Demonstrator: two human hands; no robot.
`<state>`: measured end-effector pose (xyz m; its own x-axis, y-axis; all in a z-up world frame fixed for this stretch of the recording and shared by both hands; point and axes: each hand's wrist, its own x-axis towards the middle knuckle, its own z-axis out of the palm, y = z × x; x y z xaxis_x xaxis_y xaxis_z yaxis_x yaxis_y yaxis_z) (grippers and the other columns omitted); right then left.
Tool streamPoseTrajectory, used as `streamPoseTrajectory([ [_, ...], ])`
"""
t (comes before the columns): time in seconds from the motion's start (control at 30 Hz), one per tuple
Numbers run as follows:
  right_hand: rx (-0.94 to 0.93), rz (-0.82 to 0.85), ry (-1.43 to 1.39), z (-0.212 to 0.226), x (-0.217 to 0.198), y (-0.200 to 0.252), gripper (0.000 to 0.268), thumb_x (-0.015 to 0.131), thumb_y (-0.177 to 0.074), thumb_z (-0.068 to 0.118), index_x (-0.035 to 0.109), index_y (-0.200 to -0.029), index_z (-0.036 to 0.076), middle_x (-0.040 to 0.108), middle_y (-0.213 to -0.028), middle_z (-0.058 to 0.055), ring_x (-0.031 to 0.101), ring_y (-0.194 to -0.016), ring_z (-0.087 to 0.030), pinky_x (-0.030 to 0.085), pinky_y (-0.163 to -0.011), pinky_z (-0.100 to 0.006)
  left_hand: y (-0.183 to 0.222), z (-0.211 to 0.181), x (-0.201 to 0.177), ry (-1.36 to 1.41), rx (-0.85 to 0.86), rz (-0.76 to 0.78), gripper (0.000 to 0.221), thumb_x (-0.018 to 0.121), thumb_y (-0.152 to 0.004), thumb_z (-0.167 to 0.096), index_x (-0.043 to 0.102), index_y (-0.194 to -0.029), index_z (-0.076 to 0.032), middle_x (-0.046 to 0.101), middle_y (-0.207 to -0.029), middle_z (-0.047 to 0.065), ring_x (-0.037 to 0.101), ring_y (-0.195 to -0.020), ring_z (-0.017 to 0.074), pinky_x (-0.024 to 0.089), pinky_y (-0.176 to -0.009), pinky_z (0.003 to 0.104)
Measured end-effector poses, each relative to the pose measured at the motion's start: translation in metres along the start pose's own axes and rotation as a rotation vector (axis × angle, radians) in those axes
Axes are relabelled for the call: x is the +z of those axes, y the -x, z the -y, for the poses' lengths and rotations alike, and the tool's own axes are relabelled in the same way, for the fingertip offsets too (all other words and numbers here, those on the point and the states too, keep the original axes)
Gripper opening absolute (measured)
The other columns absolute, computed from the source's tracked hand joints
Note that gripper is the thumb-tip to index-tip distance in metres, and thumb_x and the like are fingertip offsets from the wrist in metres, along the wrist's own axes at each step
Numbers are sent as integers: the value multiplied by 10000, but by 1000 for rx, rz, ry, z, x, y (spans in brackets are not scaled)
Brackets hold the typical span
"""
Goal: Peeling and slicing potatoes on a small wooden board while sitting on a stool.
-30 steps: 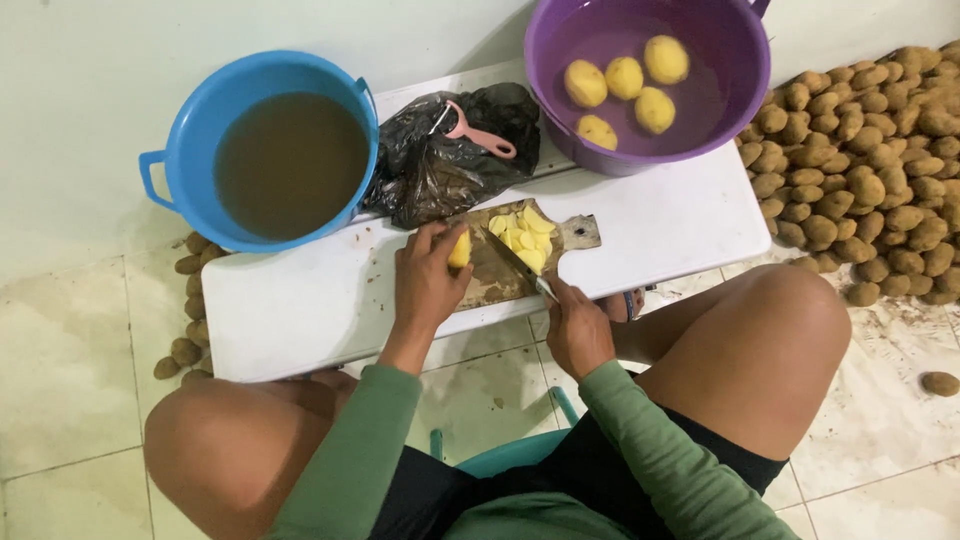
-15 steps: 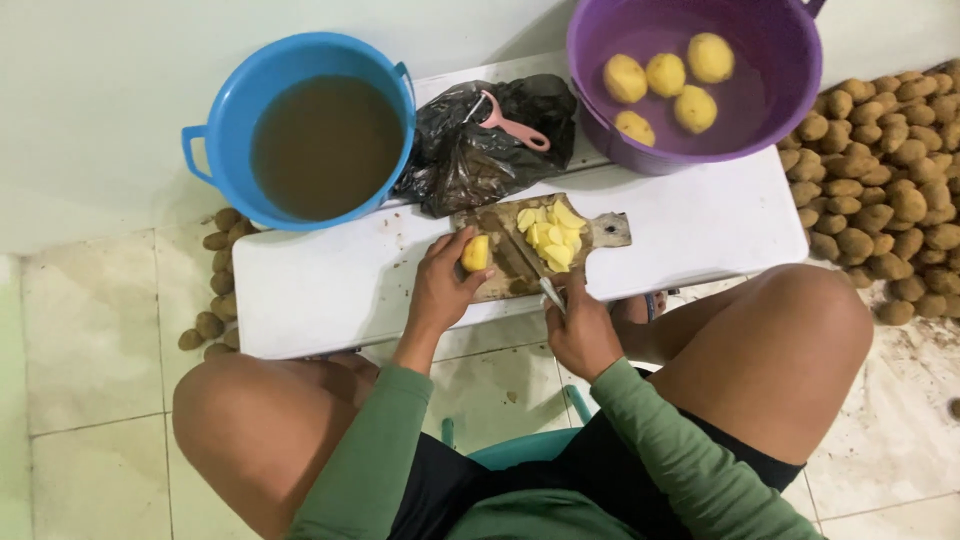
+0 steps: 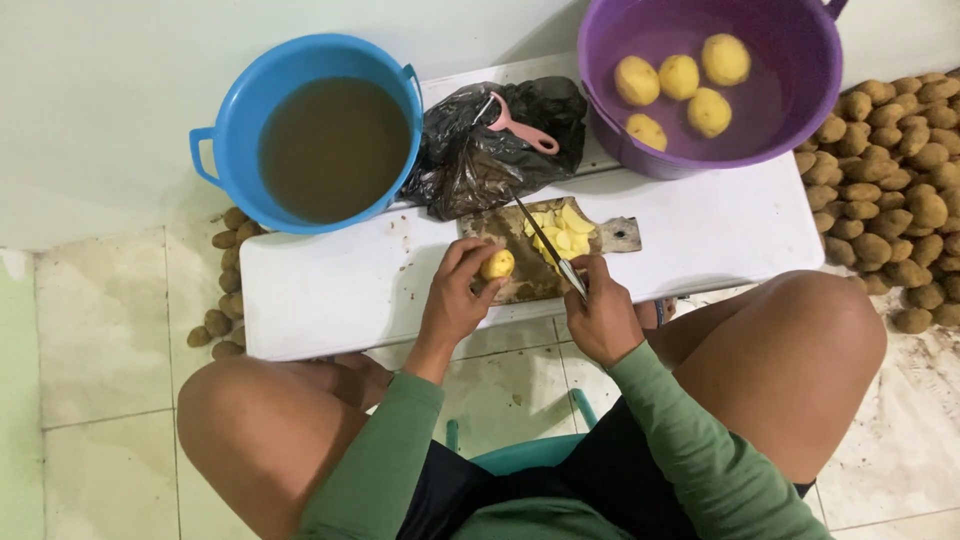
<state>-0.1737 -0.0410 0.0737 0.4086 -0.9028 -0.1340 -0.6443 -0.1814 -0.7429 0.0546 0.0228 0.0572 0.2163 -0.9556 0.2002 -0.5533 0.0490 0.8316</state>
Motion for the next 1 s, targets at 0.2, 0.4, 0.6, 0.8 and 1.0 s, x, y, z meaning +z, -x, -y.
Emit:
streamPoseTrajectory([
  [0.2,-7,37,-94,3,22,14,310,571,-1000,140,512,-1303,113,739,-970,-267,726,-931,-495,557,-778,-605,0,23,1,-101,-8,26,454,835,-828,-73,722,-1264,-14,681,-1194,179,659,-1166,390,565,-1015,468],
  [0.4,-42,35,-112,31,25,15,320,498,-1068,130,520,-1357,-6,716,-1044,-333,703,-994,-541,588,-796,-653,-8,-14,-8,-24,-82,-128,433,553,-959,87,633,-1376,7,620,-1373,221,578,-1267,466,515,-1058,556],
  [0.6,-34,51,-49,22,39,22,334,491,-1063,156,502,-1376,42,712,-1022,-298,708,-978,-517,599,-757,-629,-7,26,9,-147,-125,-221,300,748,-868,-70,771,-1164,-30,697,-1062,138,720,-1010,345,585,-906,406],
  [0.8,-33,55,-58,14,48,27,359,503,-1054,137,468,-1390,16,704,-1045,-312,708,-968,-537,595,-755,-648,-8,14,6,-139,-132,-41,599,814,-903,-216,615,-1433,-20,658,-1335,195,548,-1342,408,301,-1183,636],
  [1.0,-54,48,-52,10,43,31,324,528,-1041,127,483,-1348,34,712,-894,-291,730,-823,-511,580,-607,-572,-7,8,5,-139,-99,-24,608,807,-943,-271,572,-1470,-79,635,-1408,148,500,-1380,385,242,-1138,687],
])
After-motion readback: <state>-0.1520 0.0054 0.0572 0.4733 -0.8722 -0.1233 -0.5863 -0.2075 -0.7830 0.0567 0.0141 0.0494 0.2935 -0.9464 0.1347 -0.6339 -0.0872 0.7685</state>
